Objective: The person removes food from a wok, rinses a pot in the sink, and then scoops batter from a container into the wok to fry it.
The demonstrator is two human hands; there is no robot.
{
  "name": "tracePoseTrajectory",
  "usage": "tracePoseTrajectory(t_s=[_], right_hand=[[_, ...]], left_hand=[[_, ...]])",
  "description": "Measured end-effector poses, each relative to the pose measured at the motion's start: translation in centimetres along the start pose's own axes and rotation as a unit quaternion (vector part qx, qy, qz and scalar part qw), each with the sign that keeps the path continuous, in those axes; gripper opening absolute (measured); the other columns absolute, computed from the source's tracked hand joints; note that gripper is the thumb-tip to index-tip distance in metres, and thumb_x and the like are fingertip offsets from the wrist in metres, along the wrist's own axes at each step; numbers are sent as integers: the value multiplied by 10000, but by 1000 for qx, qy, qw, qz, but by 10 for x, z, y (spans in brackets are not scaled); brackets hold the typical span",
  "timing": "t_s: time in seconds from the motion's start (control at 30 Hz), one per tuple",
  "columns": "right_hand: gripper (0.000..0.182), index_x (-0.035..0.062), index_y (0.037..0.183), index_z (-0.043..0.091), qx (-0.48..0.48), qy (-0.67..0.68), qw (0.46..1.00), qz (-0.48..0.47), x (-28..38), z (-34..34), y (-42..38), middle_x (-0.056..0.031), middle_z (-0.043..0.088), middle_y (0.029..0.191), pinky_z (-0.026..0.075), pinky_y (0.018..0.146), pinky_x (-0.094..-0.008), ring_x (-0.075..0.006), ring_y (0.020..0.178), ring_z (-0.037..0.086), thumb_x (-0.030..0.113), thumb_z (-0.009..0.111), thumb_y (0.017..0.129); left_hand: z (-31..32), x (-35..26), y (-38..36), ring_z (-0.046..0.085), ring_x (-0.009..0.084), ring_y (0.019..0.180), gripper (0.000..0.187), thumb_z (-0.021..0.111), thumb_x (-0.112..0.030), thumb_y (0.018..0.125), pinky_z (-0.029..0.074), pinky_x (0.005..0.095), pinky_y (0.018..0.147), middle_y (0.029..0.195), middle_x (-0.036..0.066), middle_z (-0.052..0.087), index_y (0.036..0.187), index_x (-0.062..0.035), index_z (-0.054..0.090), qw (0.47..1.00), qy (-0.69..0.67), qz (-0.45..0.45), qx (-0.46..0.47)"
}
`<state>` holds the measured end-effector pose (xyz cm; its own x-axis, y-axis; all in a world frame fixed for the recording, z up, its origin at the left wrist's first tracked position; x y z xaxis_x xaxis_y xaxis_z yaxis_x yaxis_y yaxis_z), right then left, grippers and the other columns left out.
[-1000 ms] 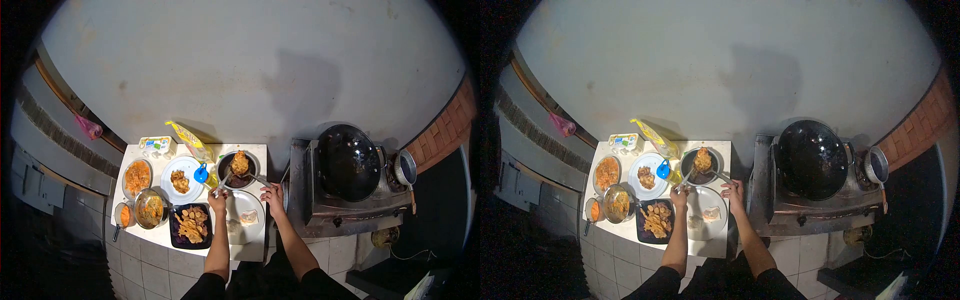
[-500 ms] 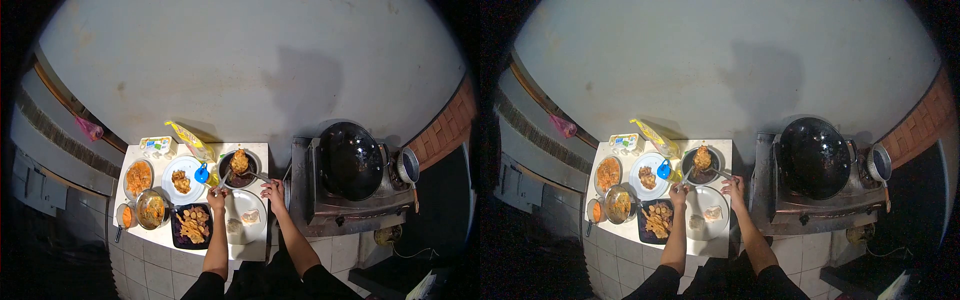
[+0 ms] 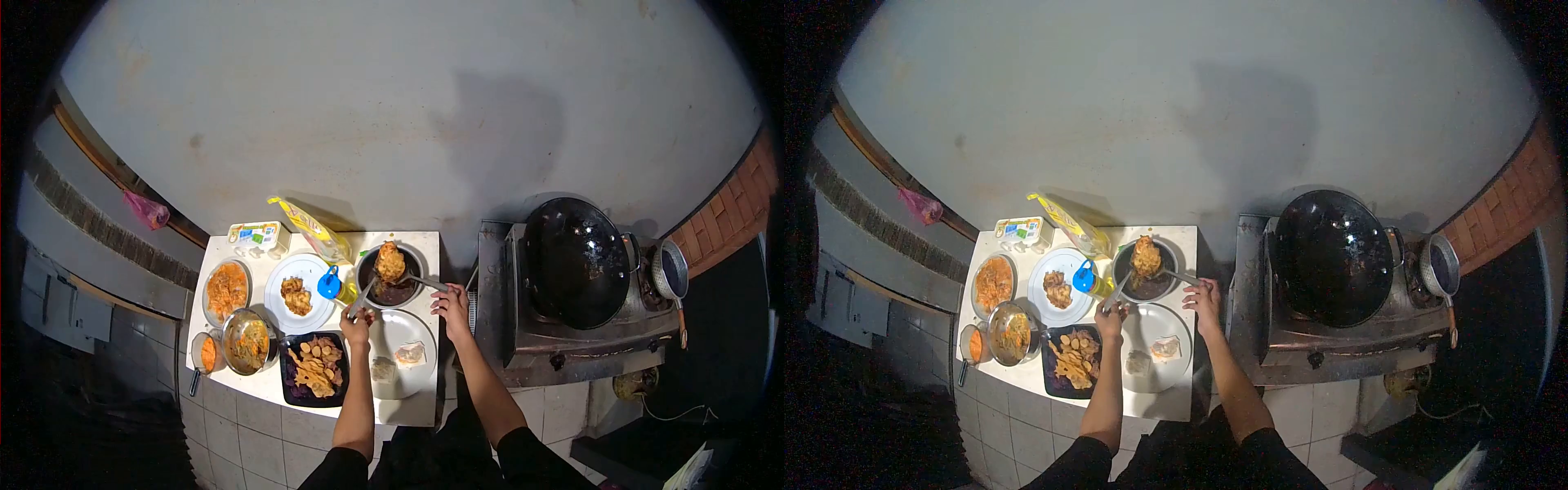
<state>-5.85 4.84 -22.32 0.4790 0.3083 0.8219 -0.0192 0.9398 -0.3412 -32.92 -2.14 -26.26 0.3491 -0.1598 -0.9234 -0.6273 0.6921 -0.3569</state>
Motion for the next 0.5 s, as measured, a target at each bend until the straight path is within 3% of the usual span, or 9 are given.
tracePoseTrajectory(t_s=[0.5], right_hand=[[250, 84, 1165, 463, -17, 7, 1000, 12, 3, -2, 19, -143, 633, 889, 526, 571, -321, -186, 642, 605, 290, 433, 1025]], left_hand=[[2, -5, 2, 666, 181, 679, 304, 557, -143, 976, 538, 282, 576, 923, 127, 640, 1207, 5, 427, 1000, -1, 5, 6]])
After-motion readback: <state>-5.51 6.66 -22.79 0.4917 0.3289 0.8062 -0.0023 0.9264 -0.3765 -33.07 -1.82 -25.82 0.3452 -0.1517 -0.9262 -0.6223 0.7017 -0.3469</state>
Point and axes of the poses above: each hand's wrist, its own y-axis towards the middle knuckle, its own z-axis out of the palm, x = y × z, the point moved 7 cm from there along y, towards the middle knuckle
